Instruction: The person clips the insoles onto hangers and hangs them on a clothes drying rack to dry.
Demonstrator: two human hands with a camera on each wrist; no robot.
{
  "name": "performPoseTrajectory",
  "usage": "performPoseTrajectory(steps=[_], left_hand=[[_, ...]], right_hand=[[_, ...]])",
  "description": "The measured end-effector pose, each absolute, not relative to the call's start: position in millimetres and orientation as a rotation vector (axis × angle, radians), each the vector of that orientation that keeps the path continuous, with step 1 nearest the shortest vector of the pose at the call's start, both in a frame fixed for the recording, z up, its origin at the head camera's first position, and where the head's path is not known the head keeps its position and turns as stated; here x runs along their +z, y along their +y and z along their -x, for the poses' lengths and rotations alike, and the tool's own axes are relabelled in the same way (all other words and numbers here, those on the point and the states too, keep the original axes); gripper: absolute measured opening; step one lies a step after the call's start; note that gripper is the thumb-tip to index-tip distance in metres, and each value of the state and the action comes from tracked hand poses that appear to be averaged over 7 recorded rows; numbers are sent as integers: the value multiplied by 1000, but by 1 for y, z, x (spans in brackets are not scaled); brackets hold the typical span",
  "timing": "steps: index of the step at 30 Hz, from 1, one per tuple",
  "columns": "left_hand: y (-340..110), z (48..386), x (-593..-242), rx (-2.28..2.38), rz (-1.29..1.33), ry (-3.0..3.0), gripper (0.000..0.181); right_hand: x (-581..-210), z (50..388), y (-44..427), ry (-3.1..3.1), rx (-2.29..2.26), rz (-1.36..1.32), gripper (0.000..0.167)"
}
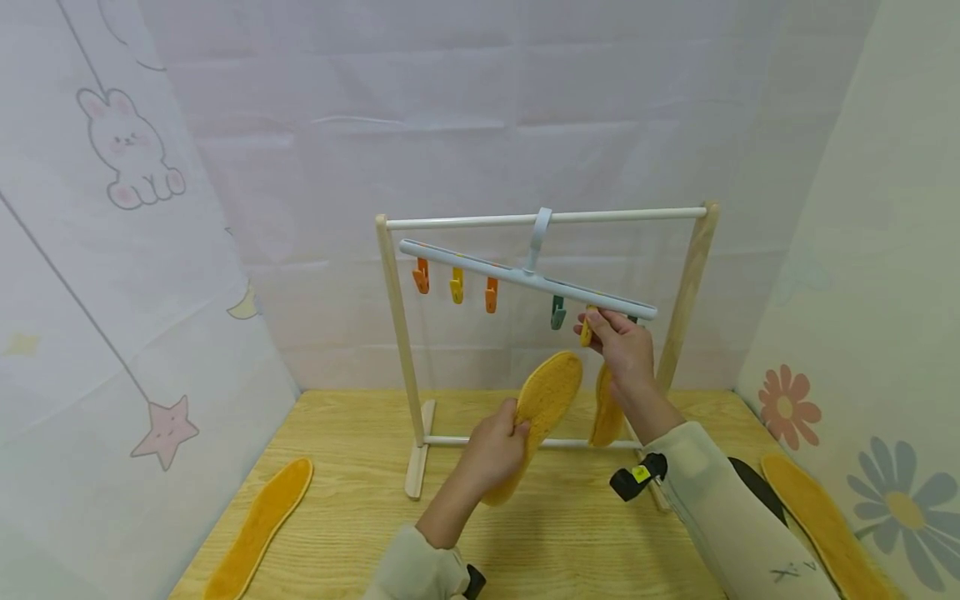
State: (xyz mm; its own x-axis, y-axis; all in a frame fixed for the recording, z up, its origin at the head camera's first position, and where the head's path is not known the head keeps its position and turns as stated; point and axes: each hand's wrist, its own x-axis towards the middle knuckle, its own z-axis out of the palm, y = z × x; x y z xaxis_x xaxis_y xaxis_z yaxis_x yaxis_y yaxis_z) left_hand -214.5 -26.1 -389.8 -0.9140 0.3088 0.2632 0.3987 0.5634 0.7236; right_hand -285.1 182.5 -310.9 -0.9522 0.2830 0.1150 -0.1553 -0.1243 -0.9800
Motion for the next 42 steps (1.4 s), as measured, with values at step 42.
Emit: performPoseTrajectory(steps=[42], left_hand=[[-10,217,-385,-1452,580,-2680,17]], right_hand=[[-311,279,181,-1869,2169,128,44]])
